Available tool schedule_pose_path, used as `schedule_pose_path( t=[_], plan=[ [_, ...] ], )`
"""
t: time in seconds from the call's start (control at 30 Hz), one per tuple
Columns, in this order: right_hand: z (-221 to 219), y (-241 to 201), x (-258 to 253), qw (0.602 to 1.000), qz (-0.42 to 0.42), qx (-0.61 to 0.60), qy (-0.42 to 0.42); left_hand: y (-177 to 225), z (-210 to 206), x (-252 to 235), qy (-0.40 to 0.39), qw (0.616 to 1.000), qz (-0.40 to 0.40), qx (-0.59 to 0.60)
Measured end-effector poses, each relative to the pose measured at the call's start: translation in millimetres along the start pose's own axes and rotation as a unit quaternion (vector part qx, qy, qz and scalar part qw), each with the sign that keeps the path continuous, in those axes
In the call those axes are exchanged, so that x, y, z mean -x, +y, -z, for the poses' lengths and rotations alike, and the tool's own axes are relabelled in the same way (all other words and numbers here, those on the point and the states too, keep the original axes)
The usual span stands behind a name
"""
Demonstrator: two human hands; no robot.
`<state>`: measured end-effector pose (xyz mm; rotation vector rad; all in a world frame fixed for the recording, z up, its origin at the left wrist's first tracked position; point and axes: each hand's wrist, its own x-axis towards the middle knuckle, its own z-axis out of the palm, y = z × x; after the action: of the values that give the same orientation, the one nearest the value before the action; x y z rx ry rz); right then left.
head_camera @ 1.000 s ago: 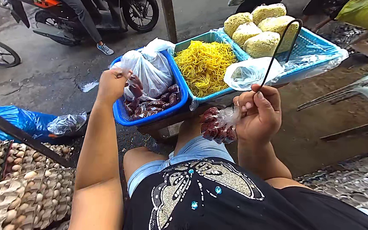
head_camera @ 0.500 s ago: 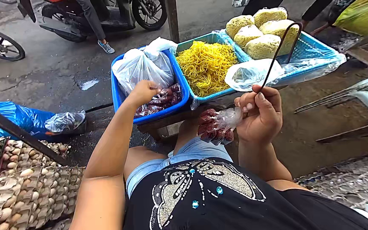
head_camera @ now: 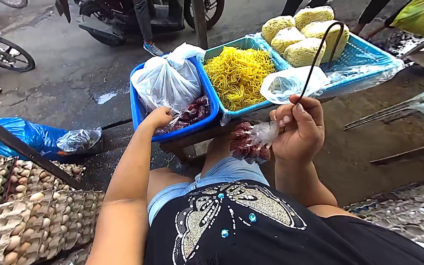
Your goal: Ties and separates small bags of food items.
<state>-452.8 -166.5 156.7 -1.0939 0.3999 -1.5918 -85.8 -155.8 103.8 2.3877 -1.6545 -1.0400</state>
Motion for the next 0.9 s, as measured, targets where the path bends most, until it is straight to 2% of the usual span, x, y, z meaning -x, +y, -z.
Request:
schedule_pose_path(
  t=[0.13, 0.23, 0.3, 0.43, 0.67, 0.8, 0.9],
  plan=[
    [1.4, -2.1, 1.5, 1.000, -0.011, 0.006, 0.000, 2.3, 0.5, -6.2, 0.002, 0.994, 0.012, -0.111],
    [-1.8, -3.5, 0.2, 1.000, -0.008, 0.005, 0.004, -0.1, -9.8, -18.1, 0.071, 0.984, -0.086, -0.141],
    [-4.3, -4.1, 0.0, 1.000, -0.008, 0.001, 0.007, -4.3, -17.8, -31.0, 0.078, 0.979, -0.131, -0.138],
    [-2.4, -3.6, -0.6, 1.000, -0.002, -0.003, 0.011, 5.3, -15.6, -27.6, 0.005, 0.984, -0.041, -0.176],
    [2.4, 0.0, -3.5, 1.000, 0.010, 0.007, 0.019, 29.9, -17.5, -13.8, -0.049, 0.968, 0.077, -0.232],
    [2.2, -1.3, -2.3, 1.000, 0.011, 0.009, 0.017, 37.7, -4.7, -18.3, -0.121, 0.955, 0.069, -0.262],
    [1.2, -0.1, -0.9, 1.000, 0.010, 0.008, 0.021, 36.0, -2.8, -19.5, -0.120, 0.955, 0.080, -0.259]
  ],
)
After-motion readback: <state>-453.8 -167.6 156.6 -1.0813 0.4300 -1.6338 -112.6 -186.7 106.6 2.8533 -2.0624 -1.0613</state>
